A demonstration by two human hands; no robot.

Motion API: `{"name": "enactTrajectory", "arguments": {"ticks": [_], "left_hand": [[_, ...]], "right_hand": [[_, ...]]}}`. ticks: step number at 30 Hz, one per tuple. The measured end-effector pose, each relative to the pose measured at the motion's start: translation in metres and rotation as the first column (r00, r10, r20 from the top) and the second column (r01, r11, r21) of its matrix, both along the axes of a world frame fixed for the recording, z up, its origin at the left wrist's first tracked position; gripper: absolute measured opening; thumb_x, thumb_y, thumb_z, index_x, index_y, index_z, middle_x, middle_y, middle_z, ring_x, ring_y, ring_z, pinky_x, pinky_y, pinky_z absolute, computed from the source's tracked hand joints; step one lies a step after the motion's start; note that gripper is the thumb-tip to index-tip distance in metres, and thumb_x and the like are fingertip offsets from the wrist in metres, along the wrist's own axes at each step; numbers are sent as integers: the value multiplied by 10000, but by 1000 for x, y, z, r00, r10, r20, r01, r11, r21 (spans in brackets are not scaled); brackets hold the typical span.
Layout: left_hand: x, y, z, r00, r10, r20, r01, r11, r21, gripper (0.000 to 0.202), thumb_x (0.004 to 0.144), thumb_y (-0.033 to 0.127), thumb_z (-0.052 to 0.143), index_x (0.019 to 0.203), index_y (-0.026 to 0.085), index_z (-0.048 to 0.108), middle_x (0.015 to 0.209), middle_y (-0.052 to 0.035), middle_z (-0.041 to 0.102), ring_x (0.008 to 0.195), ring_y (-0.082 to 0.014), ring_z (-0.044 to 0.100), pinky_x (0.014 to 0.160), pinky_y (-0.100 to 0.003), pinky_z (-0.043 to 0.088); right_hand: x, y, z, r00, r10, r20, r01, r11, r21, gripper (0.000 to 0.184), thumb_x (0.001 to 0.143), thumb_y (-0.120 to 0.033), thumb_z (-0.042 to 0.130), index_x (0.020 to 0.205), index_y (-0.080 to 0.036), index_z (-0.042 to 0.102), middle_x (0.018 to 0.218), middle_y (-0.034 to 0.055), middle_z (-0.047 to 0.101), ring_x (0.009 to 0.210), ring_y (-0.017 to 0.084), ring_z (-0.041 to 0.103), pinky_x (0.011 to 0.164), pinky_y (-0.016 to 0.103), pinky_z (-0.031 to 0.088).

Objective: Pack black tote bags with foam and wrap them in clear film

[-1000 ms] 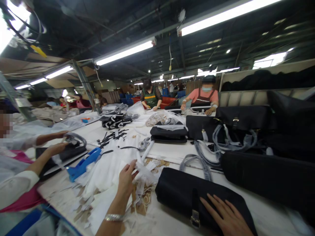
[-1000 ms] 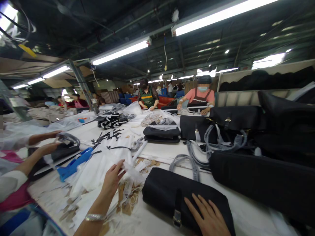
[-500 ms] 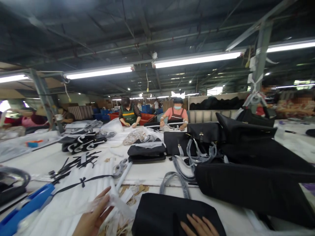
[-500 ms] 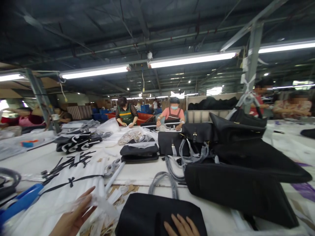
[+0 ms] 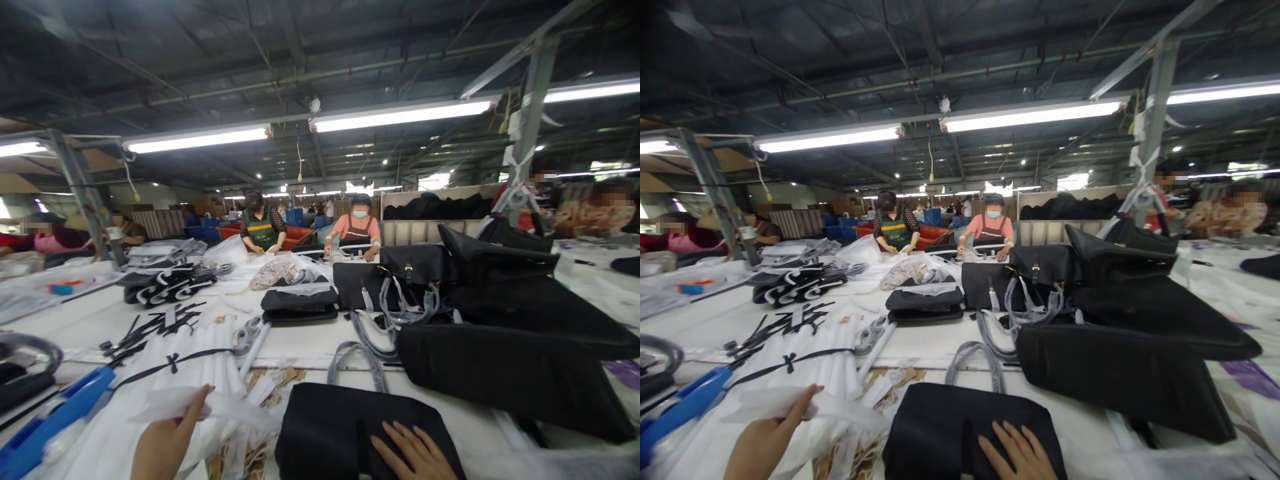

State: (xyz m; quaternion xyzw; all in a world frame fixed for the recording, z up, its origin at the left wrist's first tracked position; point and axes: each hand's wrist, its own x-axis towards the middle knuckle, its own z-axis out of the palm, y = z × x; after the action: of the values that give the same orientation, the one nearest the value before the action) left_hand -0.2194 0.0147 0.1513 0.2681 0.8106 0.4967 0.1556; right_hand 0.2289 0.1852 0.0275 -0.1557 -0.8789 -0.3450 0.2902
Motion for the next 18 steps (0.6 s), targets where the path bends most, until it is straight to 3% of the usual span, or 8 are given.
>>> {"name": "enactTrajectory", "arguments": {"ticks": [3, 6, 9, 11, 16, 18], "left_hand": [[5, -2, 4, 989, -6, 148, -3, 998, 60, 407, 598, 528, 771, 792, 170, 762, 730, -92, 744, 828, -338, 702, 641, -338, 556], [17, -4, 6, 927, -84, 366, 11, 980, 198, 573, 586, 595, 783, 940, 146, 744, 949, -81, 755, 936, -266, 694, 732, -289, 584], [26, -7, 5, 864, -146, 481, 7, 961, 278, 579, 571, 570, 807, 967, 156, 727, 1027, -62, 740, 926, -215, 694, 733, -236, 587], [29, -8, 3, 844, -172, 509, 7, 951, 310, 548, 563, 530, 826, 942, 147, 726, 1030, -67, 736, 906, -206, 695, 733, -224, 590], [31, -12, 7, 867, -180, 464, 7, 937, 351, 506, 628, 465, 808, 1012, 148, 718, 1064, -74, 729, 969, -222, 692, 774, -236, 597], [32, -21, 15, 948, -42, 316, -83, 924, 373, 562, 685, 451, 771, 1160, 168, 675, 1073, -81, 726, 969, -254, 698, 800, -322, 608]], "right_hand": [[0, -6, 5, 999, -30, 26, 31, 998, -52, 581, 893, -475, 553, 1439, -292, 472, 1193, 26, 712, 1022, 215, 654, 863, 342, 417], [1, -12, 9, 996, -60, 61, 66, 991, -115, 629, 868, -471, 571, 1457, -291, 445, 1255, 33, 683, 1063, 225, 649, 890, 356, 418], [2, -17, 10, 993, -88, 79, 101, 979, -175, 685, 828, -374, 611, 1478, -309, 403, 1304, 25, 653, 1101, 231, 643, 916, 371, 417], [3, -18, 8, 990, -113, 88, 131, 962, -240, 757, 794, -315, 637, 1497, -329, 358, 1351, 21, 619, 1138, 241, 630, 936, 385, 414], [2, -22, 0, 988, -103, 119, 145, 886, -440, 915, 712, -403, 718, 1521, -342, 295, 1447, 69, 525, 1228, 308, 573, 991, 450, 386], [1, -28, 0, 984, -134, 114, 175, 832, -527, 983, 655, -331, 749, 1522, -351, 286, 1494, 75, 467, 1282, 335, 521, 1045, 481, 337]]}}
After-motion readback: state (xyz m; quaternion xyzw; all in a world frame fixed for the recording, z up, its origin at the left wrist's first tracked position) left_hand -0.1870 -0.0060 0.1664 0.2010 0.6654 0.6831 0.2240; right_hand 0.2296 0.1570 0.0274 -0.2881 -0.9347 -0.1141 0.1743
